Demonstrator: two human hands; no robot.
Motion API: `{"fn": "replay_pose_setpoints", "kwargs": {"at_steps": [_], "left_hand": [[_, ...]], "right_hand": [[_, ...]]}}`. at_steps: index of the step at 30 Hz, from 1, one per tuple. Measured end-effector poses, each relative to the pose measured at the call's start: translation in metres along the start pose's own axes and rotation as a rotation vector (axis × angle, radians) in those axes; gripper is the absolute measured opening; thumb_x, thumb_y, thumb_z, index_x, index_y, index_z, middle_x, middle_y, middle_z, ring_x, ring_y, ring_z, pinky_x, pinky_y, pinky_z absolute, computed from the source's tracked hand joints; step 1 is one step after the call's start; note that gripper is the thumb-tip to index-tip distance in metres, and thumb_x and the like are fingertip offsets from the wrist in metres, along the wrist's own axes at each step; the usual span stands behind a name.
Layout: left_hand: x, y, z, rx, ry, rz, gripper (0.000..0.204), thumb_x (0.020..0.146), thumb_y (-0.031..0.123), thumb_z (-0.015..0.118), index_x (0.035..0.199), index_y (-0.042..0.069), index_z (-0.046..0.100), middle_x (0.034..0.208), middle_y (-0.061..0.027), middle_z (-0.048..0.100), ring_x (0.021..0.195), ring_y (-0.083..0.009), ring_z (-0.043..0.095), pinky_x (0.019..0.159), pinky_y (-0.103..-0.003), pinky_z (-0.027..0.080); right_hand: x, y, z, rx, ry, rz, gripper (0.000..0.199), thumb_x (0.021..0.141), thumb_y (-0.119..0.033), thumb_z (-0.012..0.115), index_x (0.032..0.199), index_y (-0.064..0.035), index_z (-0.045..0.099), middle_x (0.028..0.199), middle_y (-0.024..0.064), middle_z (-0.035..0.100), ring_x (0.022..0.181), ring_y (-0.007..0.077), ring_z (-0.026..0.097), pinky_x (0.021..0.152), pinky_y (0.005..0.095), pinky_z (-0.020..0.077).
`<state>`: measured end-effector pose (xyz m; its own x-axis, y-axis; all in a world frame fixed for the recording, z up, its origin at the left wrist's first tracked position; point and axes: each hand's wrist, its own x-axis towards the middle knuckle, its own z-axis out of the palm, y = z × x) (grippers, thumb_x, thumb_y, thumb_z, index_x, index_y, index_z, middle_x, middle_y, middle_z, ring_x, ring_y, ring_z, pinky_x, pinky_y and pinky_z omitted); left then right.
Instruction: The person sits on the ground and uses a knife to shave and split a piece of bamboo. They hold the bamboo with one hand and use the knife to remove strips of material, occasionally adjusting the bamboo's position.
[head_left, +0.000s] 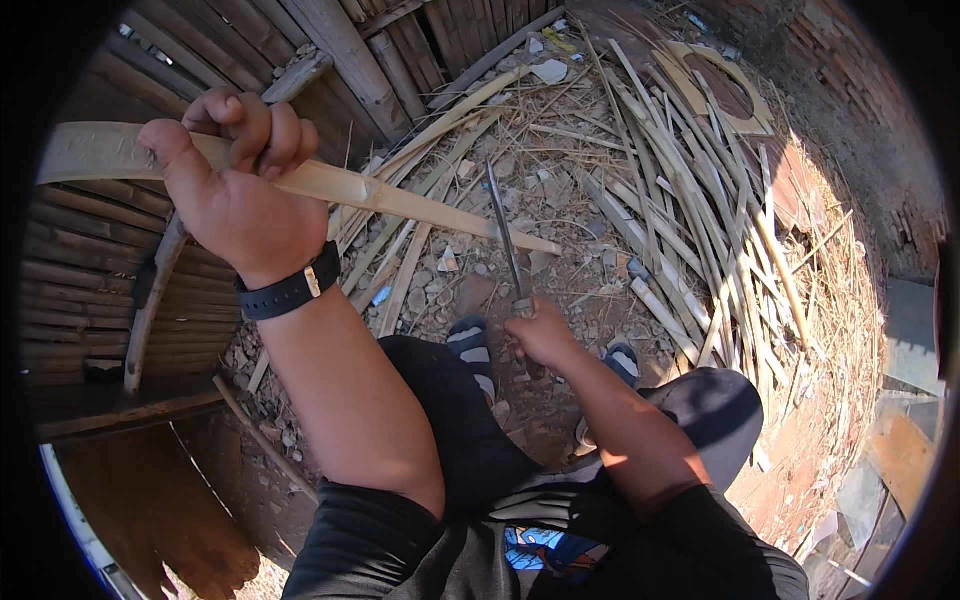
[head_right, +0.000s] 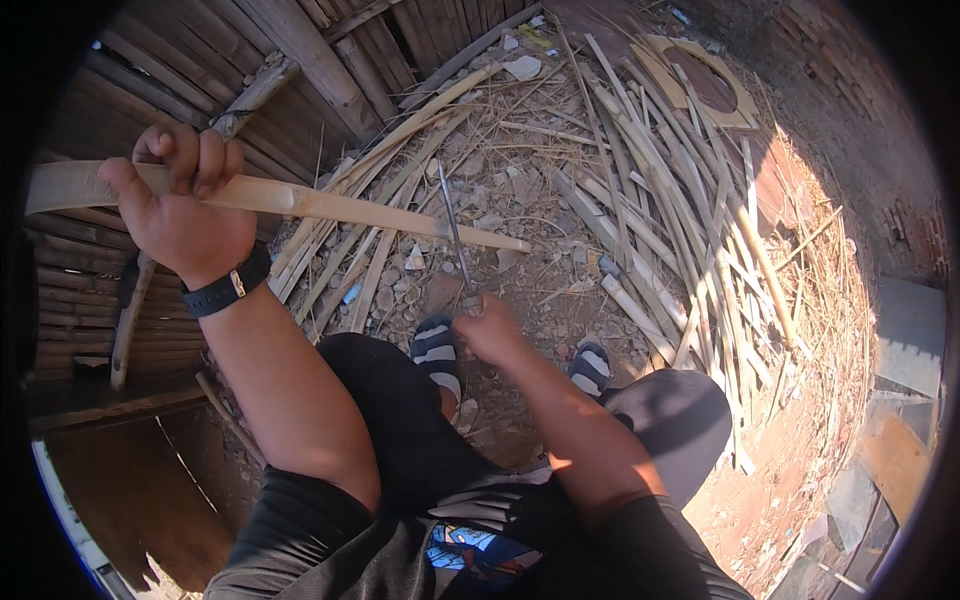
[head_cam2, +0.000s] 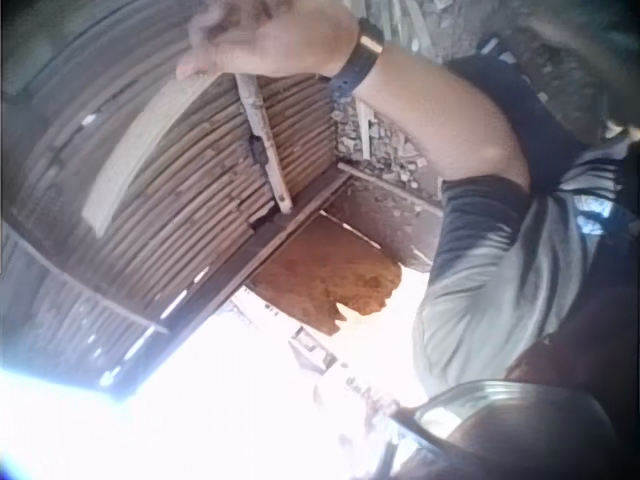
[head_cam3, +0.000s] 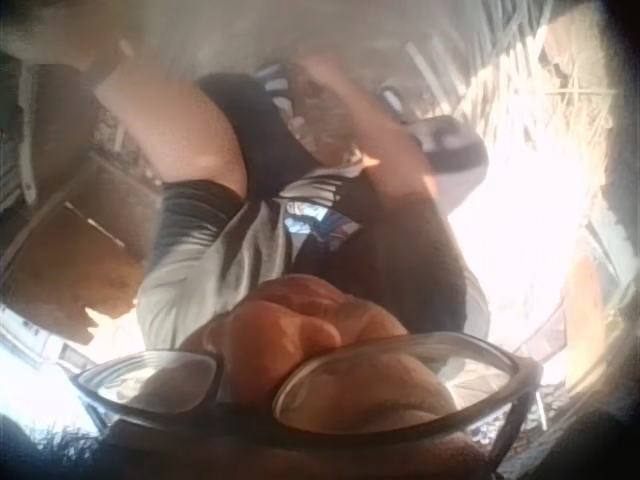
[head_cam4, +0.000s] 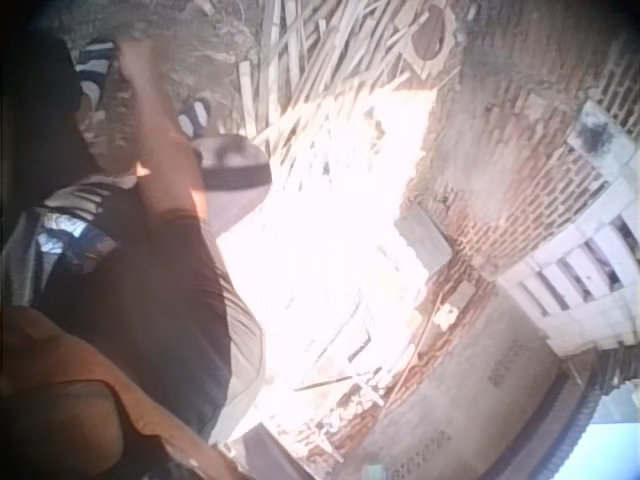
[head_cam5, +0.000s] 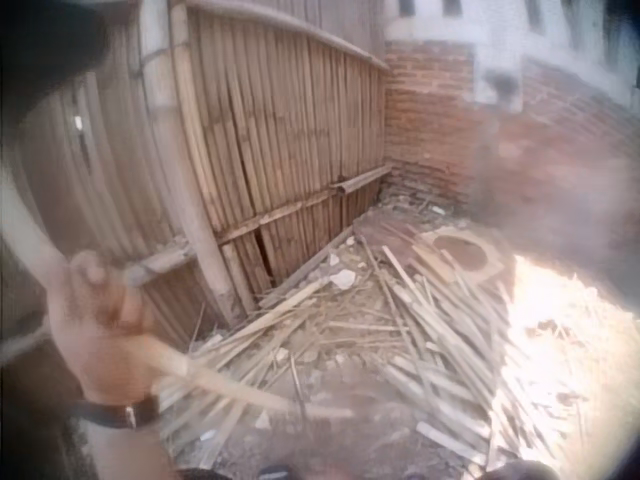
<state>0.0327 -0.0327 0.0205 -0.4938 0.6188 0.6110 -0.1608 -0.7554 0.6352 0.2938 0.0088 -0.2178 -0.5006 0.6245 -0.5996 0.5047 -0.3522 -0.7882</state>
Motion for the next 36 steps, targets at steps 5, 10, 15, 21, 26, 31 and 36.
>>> {"fn": "replay_pose_setpoints", "kwargs": {"at_steps": [5,10,15,21,26,31,36], "left_hand": [[0.001,-0.012,0.029,0.024,0.009,0.031,0.056,0.102,0.062,0.038,0.089,0.011,0.057,0.060,0.0040,0.031,0.052,-0.0109,0.028,0.054,-0.029,0.028],[0.001,-0.005,0.018,0.083,0.155,0.066,0.056,0.103,0.061,0.036,0.087,0.011,0.056,0.059,0.0045,0.030,0.050,-0.0102,0.027,0.052,-0.028,0.028],[0.001,0.001,0.036,-0.042,0.286,-0.004,0.044,0.104,0.046,0.051,0.079,0.010,0.052,0.055,0.0058,0.031,0.047,-0.0069,0.028,0.046,-0.026,0.024],[0.003,-0.021,0.015,0.095,0.189,0.131,0.054,0.102,0.058,0.045,0.083,0.009,0.056,0.058,0.0051,0.037,0.047,-0.0047,0.030,0.045,-0.023,0.025],[0.007,-0.018,0.009,0.054,0.242,0.106,0.053,0.104,0.053,0.046,0.079,0.008,0.055,0.058,0.0052,0.041,0.047,-0.0026,0.033,0.044,-0.022,0.026],[0.011,-0.028,0.025,0.184,0.231,0.238,0.050,0.106,0.047,0.046,0.075,0.008,0.054,0.058,0.0046,0.043,0.054,-0.0030,0.040,0.050,-0.023,0.031],[0.008,-0.025,0.020,0.173,0.233,0.202,0.047,0.106,0.046,0.046,0.079,0.008,0.054,0.059,0.0042,0.042,0.053,-0.0054,0.037,0.052,-0.025,0.032]], "right_hand": [[0.005,0.005,0.004,0.040,-0.085,-0.254,0.031,0.084,-0.011,0.065,0.110,0.0017,0.059,0.070,0.0067,0.063,0.054,0.0170,0.061,0.053,0.0326,0.0484],[0.043,0.069,-0.001,0.207,0.020,0.023,0.015,0.085,-0.004,0.063,0.097,-0.0025,0.054,0.065,0.0043,0.056,0.049,0.0160,0.056,0.046,0.0311,0.0442],[0.003,-0.002,0.012,0.155,-0.097,-0.181,0.013,0.086,-0.002,0.061,0.089,-0.0046,0.049,0.061,0.0039,0.053,0.046,0.0144,0.053,0.044,0.0296,0.0411],[0.028,0.037,0.007,0.251,-0.091,-0.105,0.011,0.085,-0.003,0.060,0.089,-0.0052,0.050,0.061,0.0038,0.051,0.045,0.0146,0.050,0.044,0.0295,0.0415],[0.028,0.042,0.000,0.292,-0.035,0.058,0.009,0.085,-0.004,0.057,0.089,-0.0048,0.050,0.062,0.0043,0.051,0.047,0.0153,0.051,0.045,0.0302,0.0425],[-0.001,-0.019,0.006,0.109,-0.203,-0.257,0.009,0.085,-0.002,0.057,0.087,-0.0059,0.049,0.062,0.0048,0.053,0.048,0.0150,0.051,0.048,0.0298,0.0426],[0.024,0.029,-0.002,0.366,-0.128,0.042,0.012,0.085,-0.001,0.059,0.089,-0.0071,0.049,0.061,0.0033,0.051,0.048,0.0144,0.050,0.050,0.0297,0.0415]]}}
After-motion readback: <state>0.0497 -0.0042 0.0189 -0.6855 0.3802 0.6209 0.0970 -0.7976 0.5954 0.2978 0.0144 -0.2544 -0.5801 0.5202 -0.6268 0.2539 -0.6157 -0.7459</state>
